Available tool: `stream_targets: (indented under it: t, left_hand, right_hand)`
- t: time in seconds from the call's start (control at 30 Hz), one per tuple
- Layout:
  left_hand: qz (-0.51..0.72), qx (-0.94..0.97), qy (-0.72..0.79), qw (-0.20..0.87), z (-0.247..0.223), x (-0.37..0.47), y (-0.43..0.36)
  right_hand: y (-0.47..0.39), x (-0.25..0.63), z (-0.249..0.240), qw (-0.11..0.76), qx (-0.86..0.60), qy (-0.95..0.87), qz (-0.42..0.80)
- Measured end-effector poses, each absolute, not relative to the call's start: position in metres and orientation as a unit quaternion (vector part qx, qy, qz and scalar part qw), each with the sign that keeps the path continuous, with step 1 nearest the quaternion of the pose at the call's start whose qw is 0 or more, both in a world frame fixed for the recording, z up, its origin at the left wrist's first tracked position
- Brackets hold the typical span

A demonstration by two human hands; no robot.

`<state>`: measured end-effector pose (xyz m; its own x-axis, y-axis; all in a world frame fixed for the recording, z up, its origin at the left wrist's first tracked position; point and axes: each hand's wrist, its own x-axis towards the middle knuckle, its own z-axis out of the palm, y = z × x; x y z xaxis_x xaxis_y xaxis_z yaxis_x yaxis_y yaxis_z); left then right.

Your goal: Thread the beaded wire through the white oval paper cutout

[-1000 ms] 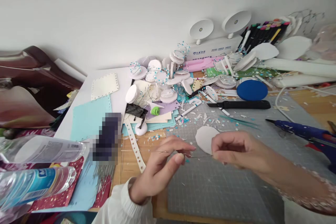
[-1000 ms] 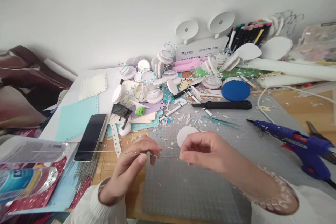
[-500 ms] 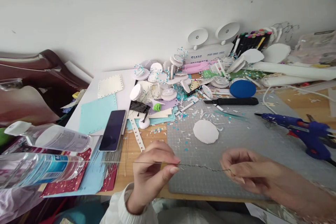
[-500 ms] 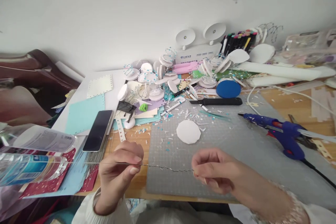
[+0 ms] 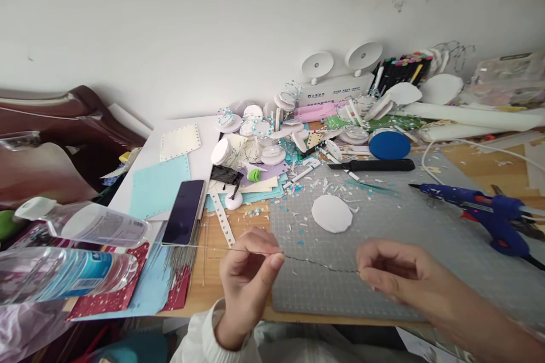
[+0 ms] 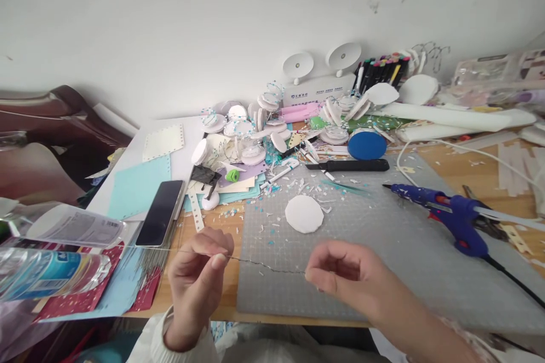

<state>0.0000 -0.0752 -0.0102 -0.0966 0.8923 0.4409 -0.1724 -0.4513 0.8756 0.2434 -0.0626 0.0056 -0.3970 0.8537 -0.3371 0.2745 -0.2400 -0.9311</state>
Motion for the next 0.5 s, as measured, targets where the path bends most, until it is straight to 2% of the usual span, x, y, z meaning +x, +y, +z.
stream_targets:
  t: [0.1, 0.27, 0.37, 0.43, 0.5]
  left_hand:
    - [0.675, 0.499, 0.345, 0.420, -0.011, 0.004, -0.071]
    - [0.684, 0.430, 0.340, 0.482, -0.011, 0.008, -0.056]
    - [0.621, 0.504, 0.338, 0.495, -0.007, -0.009, -0.053]
    - [0.537, 0.602, 0.412, 0.422, -0.003, -0.036, -0.063]
    - [0.504, 0.633, 0.513, 0.284, 0.000, -0.076, -0.086]
  right_hand:
    - [-0.067, 0.239, 0.005, 0.285, -0.509, -0.633, 0.509]
    - [-0.077, 0.225, 0.009, 0.426, -0.428, -0.765, 0.223]
    - [-0.076, 0.225, 0.010, 0.429, -0.417, -0.781, 0.181]
    - [-0.071, 0.232, 0.007, 0.418, -0.456, -0.761, 0.194]
    - [-0.065, 0.244, 0.001, 0.399, -0.498, -0.742, 0.206]
